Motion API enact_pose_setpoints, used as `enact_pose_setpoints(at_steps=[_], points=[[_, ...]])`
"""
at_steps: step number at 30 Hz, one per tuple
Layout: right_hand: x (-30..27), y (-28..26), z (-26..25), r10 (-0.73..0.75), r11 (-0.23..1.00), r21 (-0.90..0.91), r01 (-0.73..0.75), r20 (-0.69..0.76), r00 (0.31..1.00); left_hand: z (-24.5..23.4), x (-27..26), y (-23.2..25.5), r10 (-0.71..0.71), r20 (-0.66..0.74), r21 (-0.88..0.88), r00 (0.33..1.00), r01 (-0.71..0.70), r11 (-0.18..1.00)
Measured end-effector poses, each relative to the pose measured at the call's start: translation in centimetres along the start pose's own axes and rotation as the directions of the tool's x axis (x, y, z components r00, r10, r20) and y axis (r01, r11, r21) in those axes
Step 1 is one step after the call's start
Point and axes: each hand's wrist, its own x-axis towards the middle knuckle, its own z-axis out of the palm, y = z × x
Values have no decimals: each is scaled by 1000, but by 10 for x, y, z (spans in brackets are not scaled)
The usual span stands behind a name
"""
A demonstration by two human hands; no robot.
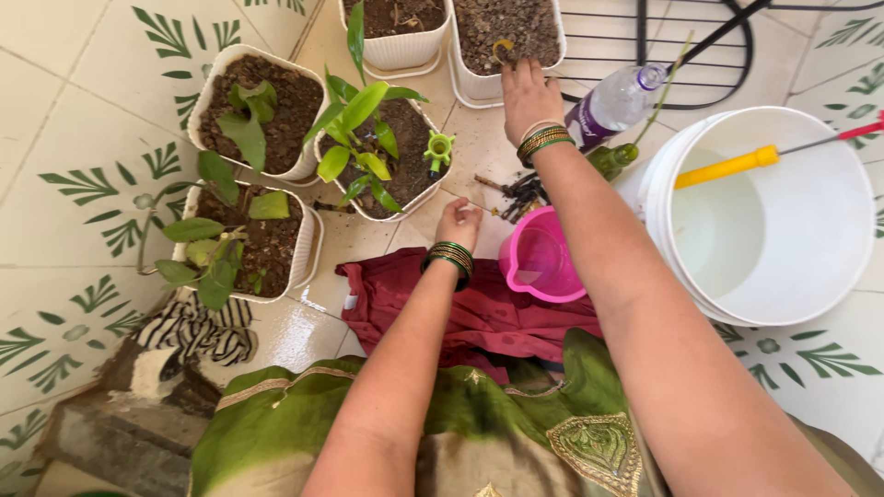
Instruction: The person presses soil around plants in pots by hand and pours water into a pot using a cup.
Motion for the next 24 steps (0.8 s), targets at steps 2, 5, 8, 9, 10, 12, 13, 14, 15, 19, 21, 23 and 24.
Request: enact_pose_setpoints(at_steps=[2,5,8,9,10,12,13,14,15,19,21,23,24], points=[[7,-7,-5,-12,1000,-7,12,-104,995,-5,-5,4,-66,7,-51,998,66,997],[10,-9,-14,41,995,83,-50,113,993,-8,-12,10,-126,57,-22,990,127,992],[15,-5,-15,25,1000,-3,-25,143,989,-14,-9,21,-103,92,-11,990,105,994],[12,-3,-10,0,999,51,-2,46,999,-16,-8,23,-100,93,-10,991,102,995],[9,0,-5,-19,994,103,25,-54,998,-19,-7,23,-97,95,-9,991,99,995],[4,6,8,-68,993,86,77,-101,993,-24,-5,20,-72,76,-26,995,74,997],[3,9,14,-111,990,67,122,-147,983,-24,-3,19,-44,62,-40,997,46,998],[1,11,19,-113,990,64,124,-151,982,-24,-4,17,-40,60,-43,997,43,998],[1,11,22,-173,985,-12,174,-184,968,-23,-6,16,-55,60,-39,997,57,998],[-1,10,27,-252,961,-160,224,-182,951,-18,-22,20,-98,80,26,992,96,995],[2,9,27,-242,965,-149,214,-201,949,-16,-24,27,-115,97,47,989,111,993],[7,9,28,-236,968,-137,210,-210,949,-15,-24,33,-143,114,65,983,136,989],[13,10,27,-261,962,-130,239,-188,947,-14,-22,36,-109,112,45,988,104,993]])
